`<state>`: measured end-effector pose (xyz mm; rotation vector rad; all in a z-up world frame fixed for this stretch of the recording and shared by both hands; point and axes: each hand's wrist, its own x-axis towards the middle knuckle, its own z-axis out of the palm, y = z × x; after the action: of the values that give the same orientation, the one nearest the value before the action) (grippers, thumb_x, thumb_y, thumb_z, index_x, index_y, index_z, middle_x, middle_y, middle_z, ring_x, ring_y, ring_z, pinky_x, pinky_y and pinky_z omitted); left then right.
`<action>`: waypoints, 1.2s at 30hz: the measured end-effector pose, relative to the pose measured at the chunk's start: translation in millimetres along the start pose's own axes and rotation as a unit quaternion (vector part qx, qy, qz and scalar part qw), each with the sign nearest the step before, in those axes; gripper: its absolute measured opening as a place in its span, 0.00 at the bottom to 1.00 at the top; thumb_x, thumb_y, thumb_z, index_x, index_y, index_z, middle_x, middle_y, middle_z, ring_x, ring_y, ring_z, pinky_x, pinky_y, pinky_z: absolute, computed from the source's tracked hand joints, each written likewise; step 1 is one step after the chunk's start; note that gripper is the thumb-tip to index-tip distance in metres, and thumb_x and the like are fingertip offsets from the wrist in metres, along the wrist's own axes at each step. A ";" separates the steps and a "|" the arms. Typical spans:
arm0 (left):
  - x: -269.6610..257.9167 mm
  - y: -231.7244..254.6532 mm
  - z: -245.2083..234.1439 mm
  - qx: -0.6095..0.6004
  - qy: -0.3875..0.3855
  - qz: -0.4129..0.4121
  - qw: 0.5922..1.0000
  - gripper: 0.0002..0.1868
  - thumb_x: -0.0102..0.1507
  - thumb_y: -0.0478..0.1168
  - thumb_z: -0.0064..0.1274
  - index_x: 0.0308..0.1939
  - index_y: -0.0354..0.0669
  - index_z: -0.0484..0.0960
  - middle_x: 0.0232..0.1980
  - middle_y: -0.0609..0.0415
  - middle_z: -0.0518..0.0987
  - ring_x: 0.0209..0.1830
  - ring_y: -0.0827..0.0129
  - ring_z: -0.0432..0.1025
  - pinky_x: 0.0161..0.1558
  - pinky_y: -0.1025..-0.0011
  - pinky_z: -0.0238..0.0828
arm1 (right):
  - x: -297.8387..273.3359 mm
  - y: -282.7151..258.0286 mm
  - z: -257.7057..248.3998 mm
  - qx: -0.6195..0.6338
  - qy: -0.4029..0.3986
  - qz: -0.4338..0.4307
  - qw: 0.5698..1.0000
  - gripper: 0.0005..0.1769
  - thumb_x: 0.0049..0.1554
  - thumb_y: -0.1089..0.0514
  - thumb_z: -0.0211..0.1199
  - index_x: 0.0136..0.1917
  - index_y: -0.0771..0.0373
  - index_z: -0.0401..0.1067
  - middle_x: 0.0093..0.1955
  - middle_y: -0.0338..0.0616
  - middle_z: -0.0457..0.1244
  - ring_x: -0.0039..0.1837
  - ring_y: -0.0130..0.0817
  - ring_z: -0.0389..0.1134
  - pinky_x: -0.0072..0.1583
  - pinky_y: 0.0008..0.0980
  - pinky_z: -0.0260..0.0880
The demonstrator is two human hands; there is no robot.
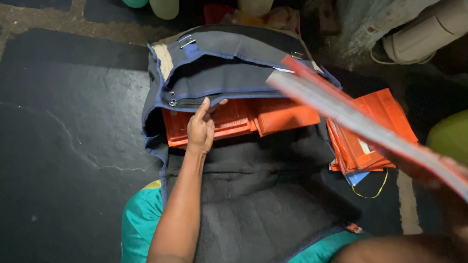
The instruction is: The person places several orange-covered books and a small notebook into a blue bag. They pick up each book, wipe the cover with their hand, and then place it inside the bag, repeating this process for multiple items.
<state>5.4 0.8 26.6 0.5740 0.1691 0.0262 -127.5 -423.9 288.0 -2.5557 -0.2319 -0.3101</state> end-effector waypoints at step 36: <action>-10.1 14.9 15.8 0.207 0.038 0.013 0.977 0.24 0.70 0.48 0.44 0.39 0.28 0.85 0.42 0.43 0.87 0.48 0.63 0.78 0.61 0.67 0.68 | 85.5 13.5 221.8 -0.027 -0.245 -0.145 0.958 0.32 0.49 0.69 0.65 0.66 0.48 0.75 0.72 0.44 0.64 0.73 0.47 0.62 0.71 0.45 0.60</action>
<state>-1.6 4.1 49.3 0.9928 0.2446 0.0391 -4.3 -306.2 121.6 -2.6112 -0.7954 0.2252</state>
